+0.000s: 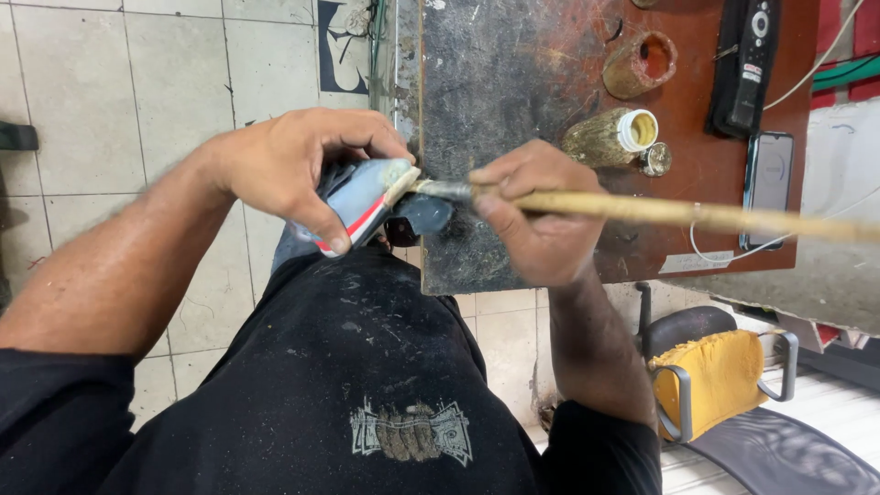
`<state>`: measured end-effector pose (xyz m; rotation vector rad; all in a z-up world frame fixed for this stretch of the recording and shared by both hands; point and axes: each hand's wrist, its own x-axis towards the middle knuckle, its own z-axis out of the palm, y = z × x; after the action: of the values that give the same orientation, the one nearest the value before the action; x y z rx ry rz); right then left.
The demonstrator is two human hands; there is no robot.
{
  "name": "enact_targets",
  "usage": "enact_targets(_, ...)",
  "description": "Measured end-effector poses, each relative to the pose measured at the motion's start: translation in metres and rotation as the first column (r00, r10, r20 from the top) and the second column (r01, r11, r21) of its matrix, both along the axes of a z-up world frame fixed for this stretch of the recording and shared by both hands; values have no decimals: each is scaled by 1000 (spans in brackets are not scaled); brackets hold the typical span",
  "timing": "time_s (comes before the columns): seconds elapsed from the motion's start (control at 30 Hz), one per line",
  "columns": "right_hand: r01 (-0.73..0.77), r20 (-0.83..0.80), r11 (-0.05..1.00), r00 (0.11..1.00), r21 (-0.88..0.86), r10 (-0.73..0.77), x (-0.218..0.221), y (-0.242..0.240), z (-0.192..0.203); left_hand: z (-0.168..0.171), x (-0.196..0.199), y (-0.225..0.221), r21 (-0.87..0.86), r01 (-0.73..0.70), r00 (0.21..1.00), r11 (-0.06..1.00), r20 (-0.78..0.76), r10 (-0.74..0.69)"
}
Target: Applying adhesive to shoe soles and uppers using a brush for repair
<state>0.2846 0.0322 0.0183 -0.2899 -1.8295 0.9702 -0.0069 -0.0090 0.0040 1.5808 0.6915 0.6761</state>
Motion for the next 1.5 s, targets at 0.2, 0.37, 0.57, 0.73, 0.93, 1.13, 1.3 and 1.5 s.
enact_targets(0.2,55,155,987,985,153,-79,5,-11,25,9,12,-12,476,-57,952,878,-240,191)
enact_targets(0.37,72,238,987,966,143,-105,12,-14,27,-3,21,-19,716,-44,934,696,-218,283)
enact_targets(0.57,60,173,985,981,162,-88,10,-6,21,-7,29,-22,785,-67,919,616,-191,344)
enact_targets(0.73,-10,236,981,971,195,-37,13,-1,21,-12,27,-21,787,-30,895,616,-254,368)
enact_targets(0.93,-3,307,978,950,210,-63,23,-2,16,-17,27,-19,714,-44,852,698,-338,399)
enact_targets(1.13,23,275,986,959,164,-68,27,-9,2,-18,29,-20,687,-40,820,726,-392,416)
enact_targets(1.3,-14,262,993,965,115,-17,28,-12,-4,-19,28,-20,689,-35,825,724,-389,410)
enact_targets(1.5,9,189,992,981,127,-33,25,-13,-20,-20,27,-20,695,-48,828,718,-375,418)
